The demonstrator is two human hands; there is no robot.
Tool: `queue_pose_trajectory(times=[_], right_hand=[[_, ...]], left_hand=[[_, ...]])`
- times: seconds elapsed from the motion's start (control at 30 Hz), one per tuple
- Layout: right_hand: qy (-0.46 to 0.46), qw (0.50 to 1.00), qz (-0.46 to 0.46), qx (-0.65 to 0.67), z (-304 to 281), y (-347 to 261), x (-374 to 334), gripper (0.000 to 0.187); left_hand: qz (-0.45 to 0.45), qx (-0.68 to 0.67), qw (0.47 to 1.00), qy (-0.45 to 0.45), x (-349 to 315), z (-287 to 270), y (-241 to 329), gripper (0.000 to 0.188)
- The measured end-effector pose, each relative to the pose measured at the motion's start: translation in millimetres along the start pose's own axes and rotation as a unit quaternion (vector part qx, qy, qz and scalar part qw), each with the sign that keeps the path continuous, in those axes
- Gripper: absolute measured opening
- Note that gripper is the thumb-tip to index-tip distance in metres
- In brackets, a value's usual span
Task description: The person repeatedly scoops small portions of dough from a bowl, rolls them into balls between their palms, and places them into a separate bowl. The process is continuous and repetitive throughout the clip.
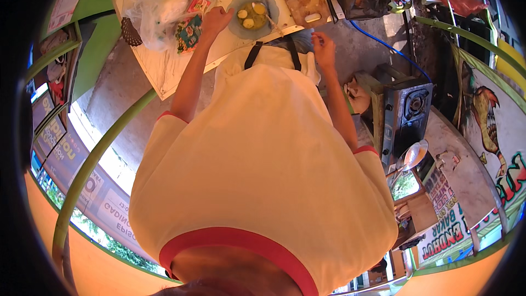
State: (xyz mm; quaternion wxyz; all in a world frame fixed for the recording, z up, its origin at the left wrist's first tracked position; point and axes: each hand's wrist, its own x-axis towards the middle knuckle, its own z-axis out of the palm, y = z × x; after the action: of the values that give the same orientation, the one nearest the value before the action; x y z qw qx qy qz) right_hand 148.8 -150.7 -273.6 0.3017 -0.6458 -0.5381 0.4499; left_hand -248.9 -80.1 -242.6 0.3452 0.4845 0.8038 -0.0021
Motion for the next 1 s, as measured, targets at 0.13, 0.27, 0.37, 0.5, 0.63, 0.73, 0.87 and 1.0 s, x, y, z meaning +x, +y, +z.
queue_pose_trajectory(times=[0.13,0.27,0.37,0.5,0.63,0.73,0.87,1.0], right_hand=[[0.006,0.999,0.006,0.036,1.3,15.7,8.8,0.02],[0.013,0.999,0.028,0.023,-2.6,19.9,8.8,0.021],[0.018,0.999,0.009,0.04,-2.7,35.2,8.8,0.023],[0.026,0.999,0.027,0.018,-9.8,40.8,3.3,0.024],[0.025,0.999,0.022,0.009,-14.1,47.3,2.4,0.025],[0.025,0.999,0.026,0.01,-16.7,49.2,2.3,0.025],[0.023,0.999,0.037,0.026,-20.2,51.1,2.3,0.024],[0.021,0.999,0.043,0.01,-23.4,48.3,1.7,0.023]], left_hand=[[0.027,-0.025,0.999,-0.033,8.5,-1.4,5.0,0.052],[0.107,-0.135,0.98,-0.098,8.3,7.9,13.5,0.027],[0.325,-0.235,0.909,-0.111,26.1,36.6,-5.4,0.024],[0.344,-0.236,0.908,-0.042,-0.7,41.1,30.6,0.028],[0.381,-0.204,0.902,0.008,-16.0,48.4,44.0,0.027],[0.395,-0.189,0.899,0.001,-17.7,59.8,40.2,0.03],[0.398,-0.163,0.903,-0.015,-19.4,71.2,38.5,0.03],[0.412,-0.178,0.894,-0.012,-22.0,75.0,39.7,0.03]])
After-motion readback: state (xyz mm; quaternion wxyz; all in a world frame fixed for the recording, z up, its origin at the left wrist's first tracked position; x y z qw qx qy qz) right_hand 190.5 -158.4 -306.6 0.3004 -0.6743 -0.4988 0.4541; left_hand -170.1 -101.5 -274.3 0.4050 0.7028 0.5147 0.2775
